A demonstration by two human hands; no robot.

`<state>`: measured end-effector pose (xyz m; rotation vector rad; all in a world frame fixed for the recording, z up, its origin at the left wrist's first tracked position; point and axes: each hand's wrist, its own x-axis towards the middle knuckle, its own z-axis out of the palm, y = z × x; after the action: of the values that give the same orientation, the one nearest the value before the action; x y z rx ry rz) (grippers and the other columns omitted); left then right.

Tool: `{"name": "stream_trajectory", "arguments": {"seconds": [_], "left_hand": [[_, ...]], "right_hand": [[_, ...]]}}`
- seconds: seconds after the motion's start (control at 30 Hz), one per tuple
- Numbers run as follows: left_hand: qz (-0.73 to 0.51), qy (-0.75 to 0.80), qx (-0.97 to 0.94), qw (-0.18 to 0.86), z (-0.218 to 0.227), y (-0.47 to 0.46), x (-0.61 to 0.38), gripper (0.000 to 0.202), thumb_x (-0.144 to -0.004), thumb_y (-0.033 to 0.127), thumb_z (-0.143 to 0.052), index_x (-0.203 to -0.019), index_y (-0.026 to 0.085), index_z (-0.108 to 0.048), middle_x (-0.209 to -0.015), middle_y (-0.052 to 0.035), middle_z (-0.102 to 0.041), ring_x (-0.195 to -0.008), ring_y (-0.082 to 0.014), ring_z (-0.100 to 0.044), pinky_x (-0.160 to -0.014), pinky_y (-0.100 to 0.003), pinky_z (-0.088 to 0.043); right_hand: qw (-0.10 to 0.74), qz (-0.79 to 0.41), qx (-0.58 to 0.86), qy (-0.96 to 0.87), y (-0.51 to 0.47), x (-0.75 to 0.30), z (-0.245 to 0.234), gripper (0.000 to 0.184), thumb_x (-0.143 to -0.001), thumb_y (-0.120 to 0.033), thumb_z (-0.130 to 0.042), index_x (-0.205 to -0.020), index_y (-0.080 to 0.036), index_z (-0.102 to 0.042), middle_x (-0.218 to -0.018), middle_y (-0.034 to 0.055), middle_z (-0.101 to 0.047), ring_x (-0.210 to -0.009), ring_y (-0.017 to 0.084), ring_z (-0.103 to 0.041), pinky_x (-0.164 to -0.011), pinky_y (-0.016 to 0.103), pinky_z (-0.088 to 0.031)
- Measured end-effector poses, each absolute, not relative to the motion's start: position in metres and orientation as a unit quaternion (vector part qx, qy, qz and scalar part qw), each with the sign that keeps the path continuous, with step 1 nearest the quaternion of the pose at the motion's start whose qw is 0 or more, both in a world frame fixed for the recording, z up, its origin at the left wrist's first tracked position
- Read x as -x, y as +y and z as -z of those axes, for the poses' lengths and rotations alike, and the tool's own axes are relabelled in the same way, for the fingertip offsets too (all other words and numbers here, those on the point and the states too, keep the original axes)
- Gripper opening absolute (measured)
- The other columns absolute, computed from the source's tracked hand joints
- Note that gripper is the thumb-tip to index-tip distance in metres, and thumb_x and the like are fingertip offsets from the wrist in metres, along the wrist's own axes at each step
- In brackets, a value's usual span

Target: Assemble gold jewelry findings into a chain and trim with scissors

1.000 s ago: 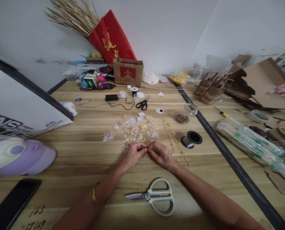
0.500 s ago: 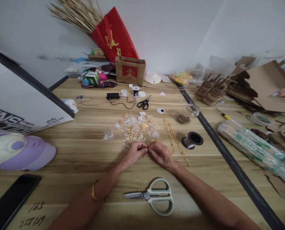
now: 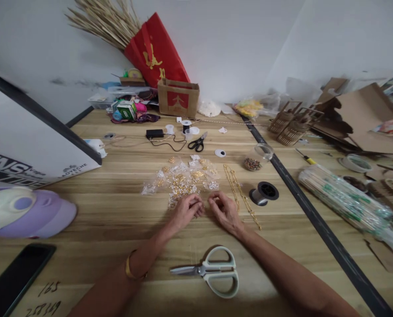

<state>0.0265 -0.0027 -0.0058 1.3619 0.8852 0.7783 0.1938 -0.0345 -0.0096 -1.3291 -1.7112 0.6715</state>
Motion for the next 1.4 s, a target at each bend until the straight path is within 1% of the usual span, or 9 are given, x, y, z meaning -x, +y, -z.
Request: {"name": "stream_trajectory", "arguments": {"seconds": [0.13, 0.23, 0.33, 0.47, 0.57, 0.77, 0.93, 1.2, 1.4], "left_hand": [[-0.337, 0.39, -0.608, 0.604, 0.002, -0.006, -0.027, 0.016, -0.081, 0.031, -0.054, -0.079, 0.015, -0.051, -0.063, -0.0003, -0.062, -0.054, -0.0116, -0.06, -0.051, -0.022, -0.049], [-0.327, 0.398, -0.625, 0.587, 0.0, -0.007, -0.027, 0.017, -0.082, 0.033, -0.053, -0.08, 0.016, -0.052, -0.062, -0.0005, -0.062, -0.054, -0.0124, -0.06, -0.051, -0.023, -0.048], [-0.319, 0.404, -0.651, 0.558, -0.003, -0.008, -0.027, 0.017, -0.082, 0.034, -0.052, -0.082, 0.017, -0.052, -0.059, 0.0003, -0.061, -0.053, -0.0139, -0.061, -0.051, -0.023, -0.047], [-0.304, 0.418, -0.679, 0.522, -0.008, -0.009, -0.027, 0.016, -0.083, 0.034, -0.05, -0.08, 0.019, -0.053, -0.056, 0.0013, -0.061, -0.053, -0.0157, -0.061, -0.052, -0.025, -0.047], [-0.303, 0.419, -0.688, 0.509, -0.011, -0.01, -0.028, 0.015, -0.084, 0.033, -0.05, -0.079, 0.02, -0.052, -0.055, 0.0019, -0.06, -0.052, -0.0153, -0.06, -0.052, -0.024, -0.047], [-0.313, 0.418, -0.686, 0.507, -0.005, -0.011, -0.028, 0.013, -0.084, 0.032, -0.049, -0.081, 0.02, -0.051, -0.057, 0.0022, -0.06, -0.052, -0.0137, -0.059, -0.052, -0.023, -0.047], [-0.315, 0.428, -0.691, 0.491, -0.003, -0.012, -0.029, 0.011, -0.084, 0.03, -0.048, -0.081, 0.02, -0.05, -0.058, 0.0025, -0.06, -0.051, -0.0132, -0.059, -0.053, -0.023, -0.046], [-0.272, 0.427, -0.737, 0.447, -0.005, -0.01, -0.03, 0.009, -0.074, 0.024, -0.058, -0.074, 0.016, -0.063, -0.067, -0.0028, -0.066, -0.062, -0.0149, -0.06, -0.059, -0.023, -0.045], [-0.241, 0.432, -0.746, 0.445, -0.013, -0.011, -0.031, 0.012, -0.071, 0.024, -0.059, -0.071, 0.016, -0.068, -0.066, -0.0033, -0.068, -0.06, -0.017, -0.06, -0.056, -0.024, -0.043]], "right_hand": [[0.452, -0.267, 0.554, -0.646, -0.03, -0.197, 0.01, 0.016, -0.088, -0.034, -0.046, -0.092, -0.019, -0.05, -0.052, -0.0074, -0.039, -0.037, 0.007, -0.032, -0.038, 0.021, -0.021], [0.467, -0.262, 0.551, -0.64, -0.03, -0.198, 0.004, 0.015, -0.088, -0.033, -0.046, -0.093, -0.02, -0.051, -0.05, -0.0076, -0.038, -0.037, 0.007, -0.031, -0.038, 0.022, -0.021], [0.443, -0.244, 0.53, -0.681, -0.033, -0.196, -0.006, 0.013, -0.085, -0.03, -0.05, -0.088, -0.019, -0.055, -0.047, -0.0071, -0.038, -0.039, 0.008, -0.036, -0.04, 0.021, -0.026], [0.389, -0.245, 0.507, -0.729, -0.036, -0.192, -0.013, 0.013, -0.08, -0.029, -0.057, -0.087, -0.018, -0.059, -0.055, -0.0036, -0.051, -0.047, 0.009, -0.046, -0.047, 0.021, -0.035], [0.377, -0.271, 0.508, -0.725, -0.035, -0.191, -0.009, 0.011, -0.08, -0.028, -0.058, -0.084, -0.017, -0.059, -0.062, -0.0019, -0.058, -0.049, 0.009, -0.048, -0.048, 0.02, -0.036], [0.382, -0.319, 0.497, -0.711, -0.033, -0.192, -0.001, 0.012, -0.083, -0.022, -0.053, -0.076, -0.016, -0.06, -0.062, -0.0013, -0.059, -0.054, 0.01, -0.05, -0.051, 0.019, -0.038], [0.363, -0.3, 0.493, -0.732, -0.029, -0.198, -0.004, 0.01, -0.082, -0.018, -0.053, -0.077, -0.016, -0.062, -0.066, -0.0002, -0.061, -0.057, 0.011, -0.052, -0.054, 0.02, -0.038], [0.352, -0.321, 0.5, -0.723, -0.035, -0.202, -0.037, 0.01, -0.084, -0.019, -0.052, -0.078, -0.018, -0.06, -0.069, -0.0012, -0.062, -0.054, 0.01, -0.054, -0.051, 0.018, -0.039], [0.343, -0.296, 0.475, -0.755, -0.048, -0.195, -0.057, 0.009, -0.086, -0.02, -0.051, -0.084, -0.019, -0.06, -0.072, -0.0003, -0.063, -0.058, 0.011, -0.057, -0.054, 0.019, -0.04]]}}
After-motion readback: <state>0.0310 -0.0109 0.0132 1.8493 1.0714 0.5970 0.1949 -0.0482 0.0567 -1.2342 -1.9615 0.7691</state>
